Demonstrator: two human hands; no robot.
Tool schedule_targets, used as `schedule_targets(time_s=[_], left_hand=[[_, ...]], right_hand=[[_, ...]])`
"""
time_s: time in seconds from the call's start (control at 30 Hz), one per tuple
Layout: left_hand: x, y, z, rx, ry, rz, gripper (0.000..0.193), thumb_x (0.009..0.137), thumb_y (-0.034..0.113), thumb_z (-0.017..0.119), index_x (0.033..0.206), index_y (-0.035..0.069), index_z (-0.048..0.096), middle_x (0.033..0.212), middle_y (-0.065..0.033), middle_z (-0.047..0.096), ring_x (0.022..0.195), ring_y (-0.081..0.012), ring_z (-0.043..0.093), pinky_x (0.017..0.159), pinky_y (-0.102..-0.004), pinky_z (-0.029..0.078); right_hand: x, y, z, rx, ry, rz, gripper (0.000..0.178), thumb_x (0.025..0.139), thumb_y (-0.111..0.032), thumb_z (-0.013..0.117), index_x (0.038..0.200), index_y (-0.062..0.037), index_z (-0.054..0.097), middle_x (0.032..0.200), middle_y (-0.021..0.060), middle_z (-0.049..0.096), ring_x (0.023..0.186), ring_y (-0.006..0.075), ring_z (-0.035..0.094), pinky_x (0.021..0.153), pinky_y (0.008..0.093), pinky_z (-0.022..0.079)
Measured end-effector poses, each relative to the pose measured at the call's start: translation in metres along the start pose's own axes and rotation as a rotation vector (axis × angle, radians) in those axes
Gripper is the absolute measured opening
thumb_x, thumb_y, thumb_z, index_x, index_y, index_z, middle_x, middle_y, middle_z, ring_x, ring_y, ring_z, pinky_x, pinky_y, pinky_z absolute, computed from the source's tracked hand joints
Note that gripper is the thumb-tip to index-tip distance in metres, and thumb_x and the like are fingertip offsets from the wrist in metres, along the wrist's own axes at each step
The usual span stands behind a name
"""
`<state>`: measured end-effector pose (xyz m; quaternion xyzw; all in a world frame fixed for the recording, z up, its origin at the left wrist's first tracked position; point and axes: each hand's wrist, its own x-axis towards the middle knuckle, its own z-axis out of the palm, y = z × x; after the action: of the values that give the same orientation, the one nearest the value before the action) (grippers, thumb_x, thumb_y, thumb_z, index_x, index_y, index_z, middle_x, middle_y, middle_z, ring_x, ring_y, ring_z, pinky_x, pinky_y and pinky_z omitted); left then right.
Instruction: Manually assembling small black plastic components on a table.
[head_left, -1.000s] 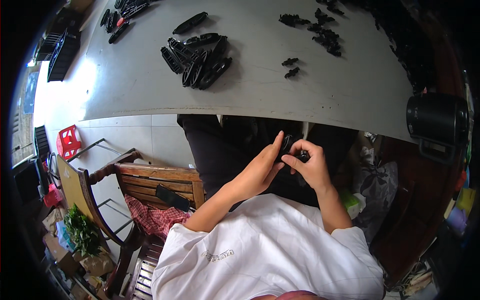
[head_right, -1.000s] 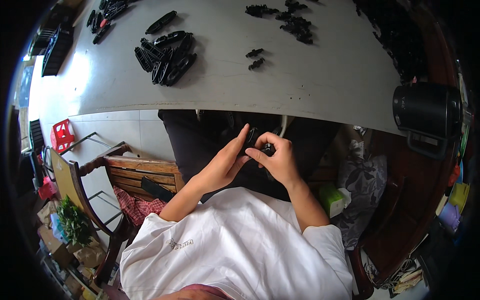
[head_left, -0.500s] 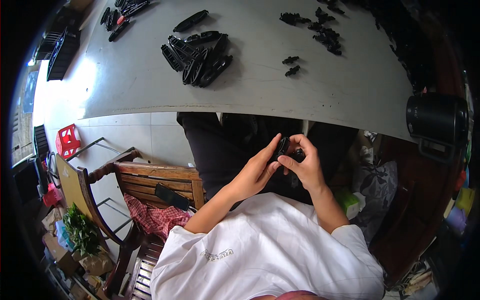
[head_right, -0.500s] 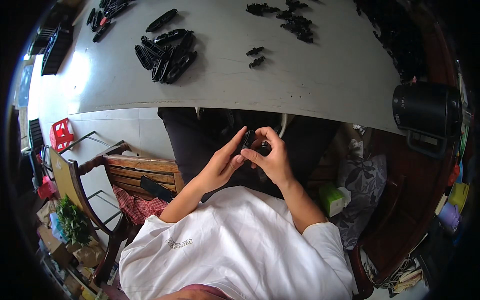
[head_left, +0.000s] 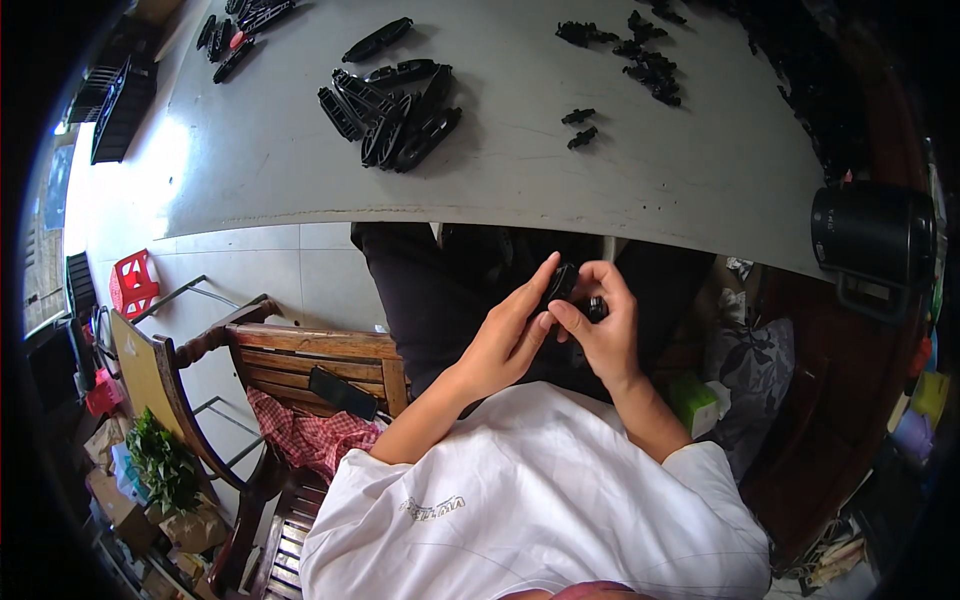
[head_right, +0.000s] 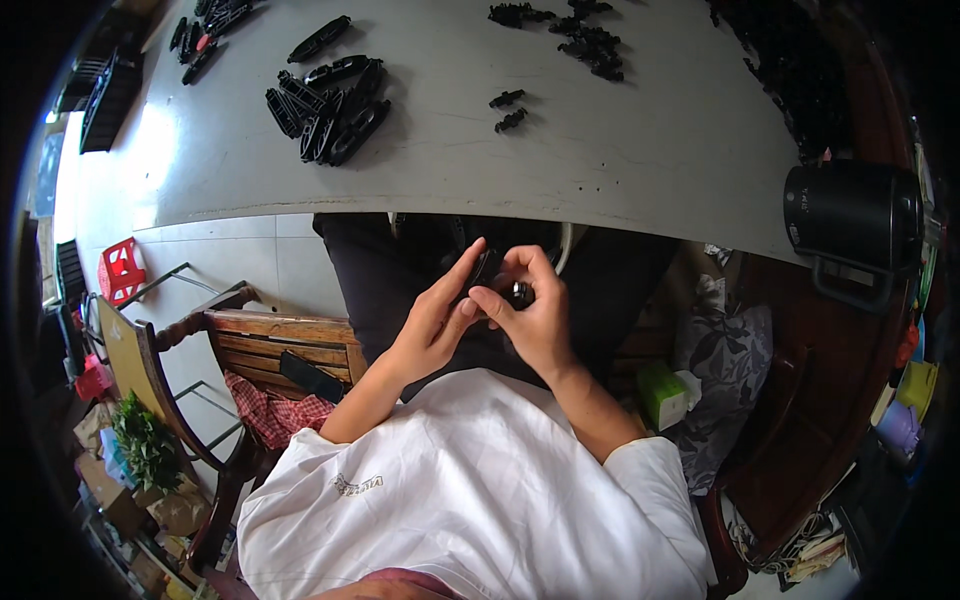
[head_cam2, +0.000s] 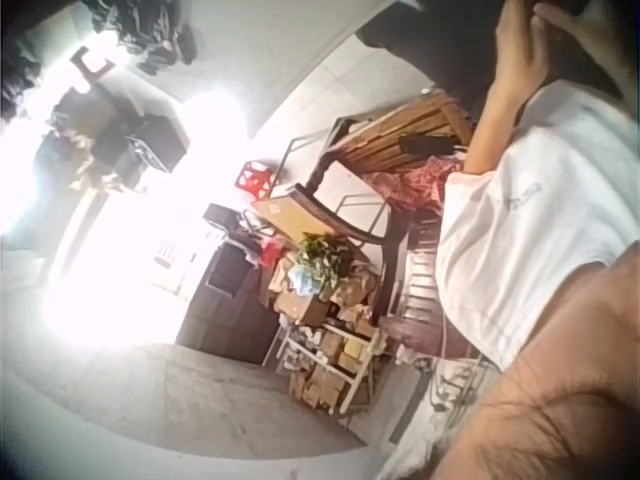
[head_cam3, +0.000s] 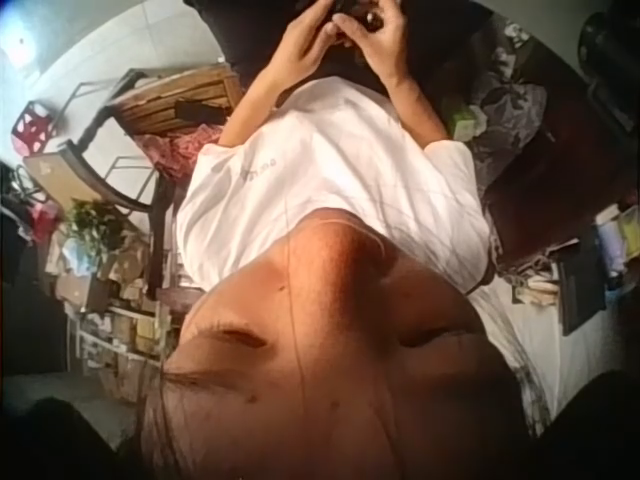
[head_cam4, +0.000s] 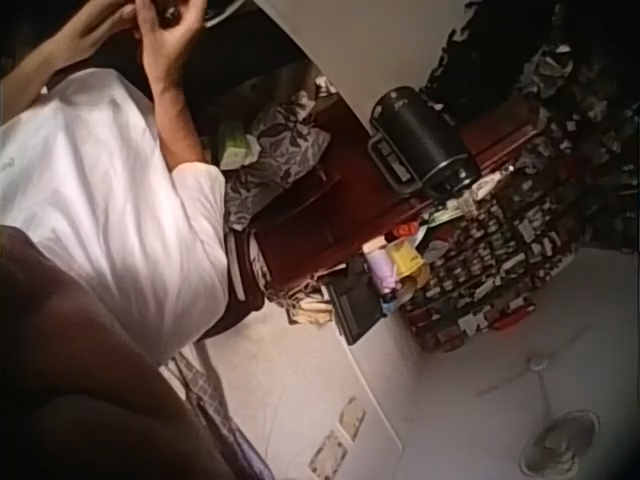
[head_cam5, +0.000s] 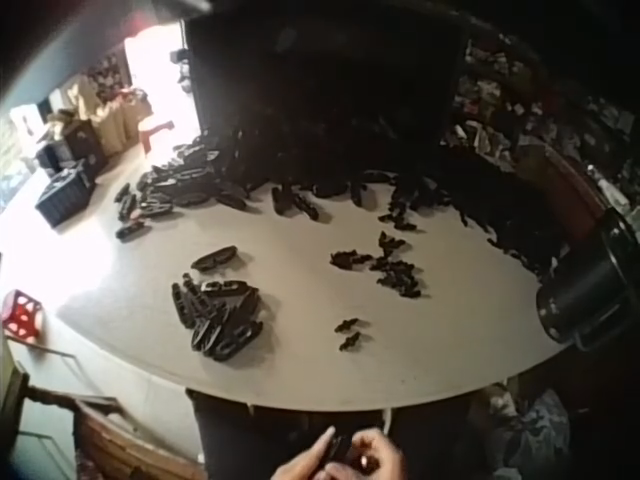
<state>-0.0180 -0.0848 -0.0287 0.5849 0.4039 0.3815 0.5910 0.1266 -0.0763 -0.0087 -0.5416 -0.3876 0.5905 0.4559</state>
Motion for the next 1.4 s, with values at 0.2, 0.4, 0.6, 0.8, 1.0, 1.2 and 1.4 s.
schedule_targets(time_s=[0.2,0.4,0.6,0.8,1.0,1.2,1.4], left_hand=[[0.002,0.007,-0.005,-0.005,-0.072,-0.027,0.068,0.079,-0.01,0.046,0.143,0.003,0.026,0.093,-0.0164,0.054,0.082,-0.0296,0.055,0.078,-0.0313,0.045],[0.034,0.016,-0.049,0.717,0.193,0.186,0.043,0.075,0.004,0.064,0.117,0.006,0.057,0.097,-0.0141,0.056,0.088,-0.031,0.055,0.075,-0.0377,0.047],[0.075,0.031,-0.087,1.336,0.664,0.213,0.038,0.075,0.007,0.065,0.11,0.01,0.053,0.098,-0.0079,0.052,0.088,-0.0265,0.052,0.072,-0.037,0.044],[0.078,0.026,-0.079,1.385,0.625,0.131,0.031,0.071,0.009,0.068,0.098,0.009,0.054,0.101,-0.007,0.052,0.093,-0.026,0.051,0.077,-0.0367,0.043],[0.074,0.024,-0.069,0.711,0.485,0.125,0.038,0.069,0.0,0.07,0.102,0.004,0.053,0.091,-0.009,0.056,0.072,-0.0234,0.059,0.063,-0.0311,0.047],[0.07,0.025,-0.053,-0.149,0.34,-0.089,0.042,0.087,0.006,0.062,0.125,0.001,0.044,0.093,-0.0096,0.057,0.075,-0.008,0.053,0.07,-0.0211,0.044],[0.069,0.025,-0.045,0.265,0.057,0.202,0.063,0.089,0.003,0.05,0.143,-0.002,0.018,0.134,-0.0243,0.041,0.126,-0.032,0.041,0.102,-0.0342,0.032]], right_hand=[[0.011,0.006,-0.019,-0.018,-0.258,0.077,0.017,0.081,-0.013,0.07,0.08,-0.0023,0.057,0.065,0.0011,0.058,0.053,0.0061,0.054,0.046,0.0186,0.043],[0.03,0.001,-0.02,-0.58,-0.142,-0.38,0.02,0.079,-0.009,0.068,0.096,0.0002,0.061,0.087,0.0085,0.064,0.083,0.018,0.061,0.075,0.0282,0.048],[0.093,-0.04,-0.009,-0.703,0.1,-0.563,0.009,0.081,-0.008,0.063,0.088,-0.004,0.059,0.067,0.0067,0.058,0.059,0.0173,0.059,0.052,0.0304,0.044],[0.127,-0.035,-0.007,-1.016,0.033,-0.566,0.018,0.077,-0.011,0.07,0.085,-0.0042,0.056,0.064,0.0047,0.058,0.058,0.0189,0.059,0.05,0.0302,0.044],[0.098,-0.043,-0.013,-0.014,-0.249,0.04,0.009,0.083,-0.007,0.063,0.086,-0.0017,0.056,0.074,0.0064,0.064,0.059,0.0118,0.062,0.052,0.0204,0.046],[0.079,-0.048,-0.006,0.113,-0.236,0.0,0.009,0.084,-0.007,0.06,0.092,-0.0051,0.056,0.085,0.0083,0.065,0.062,0.0128,0.063,0.054,0.0201,0.047],[0.07,-0.049,0.0,-0.373,-0.308,-0.246,0.011,0.083,0.006,0.054,0.093,0.0022,0.058,0.082,0.0026,0.056,0.067,0.0073,0.058,0.055,0.0199,0.048]])
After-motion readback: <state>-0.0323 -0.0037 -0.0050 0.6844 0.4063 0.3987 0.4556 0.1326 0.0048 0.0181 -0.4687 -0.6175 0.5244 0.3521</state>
